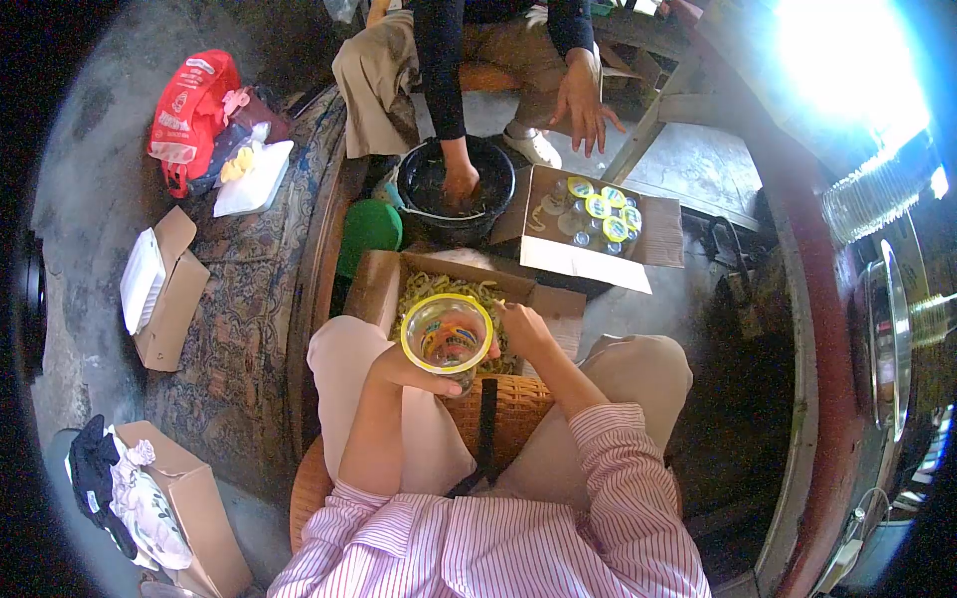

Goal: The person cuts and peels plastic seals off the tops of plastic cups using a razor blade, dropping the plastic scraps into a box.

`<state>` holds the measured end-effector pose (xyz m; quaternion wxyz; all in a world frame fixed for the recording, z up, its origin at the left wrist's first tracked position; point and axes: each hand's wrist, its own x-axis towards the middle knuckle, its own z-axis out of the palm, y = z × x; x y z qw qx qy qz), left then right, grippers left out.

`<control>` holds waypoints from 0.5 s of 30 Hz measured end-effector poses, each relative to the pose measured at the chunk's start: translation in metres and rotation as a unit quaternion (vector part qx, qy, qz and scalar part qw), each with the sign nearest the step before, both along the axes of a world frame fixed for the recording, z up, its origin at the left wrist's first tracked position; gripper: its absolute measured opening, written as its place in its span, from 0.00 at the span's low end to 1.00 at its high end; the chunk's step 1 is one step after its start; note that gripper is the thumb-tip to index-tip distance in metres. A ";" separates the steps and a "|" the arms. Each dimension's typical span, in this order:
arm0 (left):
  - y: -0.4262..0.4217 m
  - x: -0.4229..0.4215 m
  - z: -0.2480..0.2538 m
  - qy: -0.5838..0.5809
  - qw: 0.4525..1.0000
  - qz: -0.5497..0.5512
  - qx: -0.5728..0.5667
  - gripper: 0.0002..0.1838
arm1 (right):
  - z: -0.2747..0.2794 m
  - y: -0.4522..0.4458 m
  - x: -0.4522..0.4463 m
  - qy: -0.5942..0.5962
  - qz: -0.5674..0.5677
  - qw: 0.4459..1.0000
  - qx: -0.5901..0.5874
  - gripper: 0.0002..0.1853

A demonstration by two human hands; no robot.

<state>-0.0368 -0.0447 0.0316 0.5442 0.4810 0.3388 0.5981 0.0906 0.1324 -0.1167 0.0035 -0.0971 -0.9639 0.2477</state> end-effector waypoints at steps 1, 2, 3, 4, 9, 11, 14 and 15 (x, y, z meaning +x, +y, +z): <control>0.000 0.000 0.003 0.004 1.000 0.015 -0.003 0.34 | -0.005 0.000 0.000 0.022 0.009 1.000 0.013 0.37; 0.000 0.001 0.006 0.006 1.000 0.029 -0.007 0.34 | -0.012 -0.001 -0.001 0.006 0.001 1.000 0.012 0.41; 0.001 0.005 0.009 0.007 0.995 0.095 -0.015 0.34 | -0.015 -0.002 -0.002 -0.009 -0.007 1.000 0.012 0.46; 0.003 0.010 0.012 0.009 0.987 0.162 -0.021 0.34 | -0.017 -0.004 -0.004 -0.025 -0.014 1.000 0.012 0.50; 0.011 0.006 0.002 0.054 0.956 0.287 -0.008 0.37 | -0.004 -0.014 -0.004 -0.129 -0.010 0.991 0.034 0.50; 0.011 0.005 0.001 0.083 0.948 0.307 0.015 0.37 | 0.004 -0.016 -0.005 -0.128 -0.015 0.991 0.046 0.52; 0.013 0.004 -0.003 0.086 0.941 0.328 0.019 0.38 | 0.018 -0.015 -0.007 -0.166 -0.015 0.985 0.032 0.52; 0.013 0.004 -0.004 0.080 0.939 0.334 0.015 0.38 | 0.021 -0.015 -0.007 -0.171 -0.015 0.985 0.027 0.51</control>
